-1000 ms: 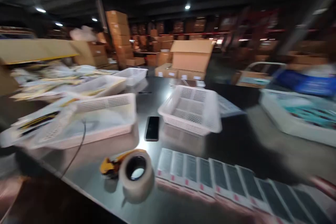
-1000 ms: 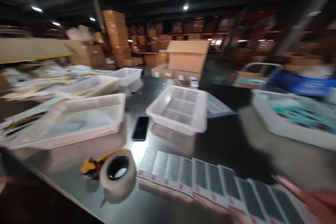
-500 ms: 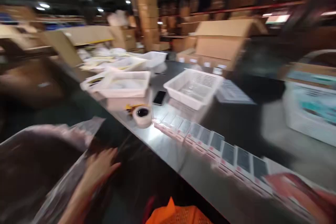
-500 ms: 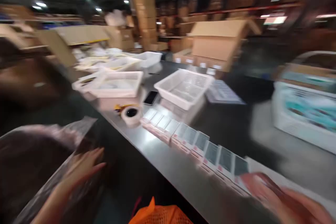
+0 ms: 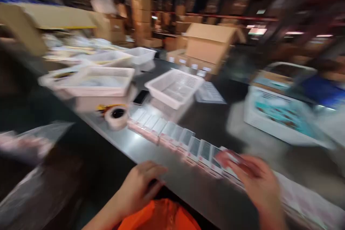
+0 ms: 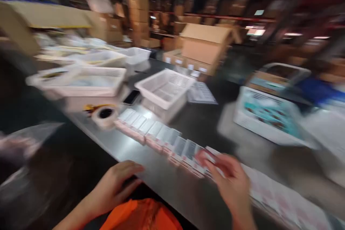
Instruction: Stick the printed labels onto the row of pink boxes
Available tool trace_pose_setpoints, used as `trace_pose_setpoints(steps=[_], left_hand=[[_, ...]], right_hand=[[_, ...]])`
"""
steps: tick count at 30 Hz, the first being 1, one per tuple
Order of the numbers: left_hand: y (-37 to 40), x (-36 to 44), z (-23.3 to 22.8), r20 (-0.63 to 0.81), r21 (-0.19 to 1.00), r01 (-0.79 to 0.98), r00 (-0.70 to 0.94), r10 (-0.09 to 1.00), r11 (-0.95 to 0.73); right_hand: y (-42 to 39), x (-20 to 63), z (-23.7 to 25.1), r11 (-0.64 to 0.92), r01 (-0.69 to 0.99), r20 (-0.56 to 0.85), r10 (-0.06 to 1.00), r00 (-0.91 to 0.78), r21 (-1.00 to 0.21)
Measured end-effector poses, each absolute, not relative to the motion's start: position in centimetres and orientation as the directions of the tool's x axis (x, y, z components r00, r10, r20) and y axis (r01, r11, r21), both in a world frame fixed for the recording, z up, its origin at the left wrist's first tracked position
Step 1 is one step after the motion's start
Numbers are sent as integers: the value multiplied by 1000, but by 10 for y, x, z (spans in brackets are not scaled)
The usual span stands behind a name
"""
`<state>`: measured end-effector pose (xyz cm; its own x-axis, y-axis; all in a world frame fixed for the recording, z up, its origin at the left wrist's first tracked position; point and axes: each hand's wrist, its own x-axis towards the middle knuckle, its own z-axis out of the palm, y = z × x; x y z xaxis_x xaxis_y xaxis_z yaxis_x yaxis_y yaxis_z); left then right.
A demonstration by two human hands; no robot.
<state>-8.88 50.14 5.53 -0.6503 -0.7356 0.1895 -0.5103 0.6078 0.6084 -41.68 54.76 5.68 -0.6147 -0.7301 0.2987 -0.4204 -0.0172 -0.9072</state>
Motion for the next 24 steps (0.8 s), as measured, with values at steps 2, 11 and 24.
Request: trace_pose_setpoints(steps=[2, 11, 24], left_hand=[[477, -111, 52, 264, 645, -451, -626, -734, 617], [424, -246, 42, -174, 863, -435, -734, -657, 257], [466, -319, 31, -335, 813, -562, -662, -671, 149]], right_hand=[[549, -422, 54, -20, -341, 231, -773, -591, -940], [537, -446, 40, 1, -69, 33, -867, -497, -998], [548, -499, 29, 159, -485, 121, -860, -496, -860]])
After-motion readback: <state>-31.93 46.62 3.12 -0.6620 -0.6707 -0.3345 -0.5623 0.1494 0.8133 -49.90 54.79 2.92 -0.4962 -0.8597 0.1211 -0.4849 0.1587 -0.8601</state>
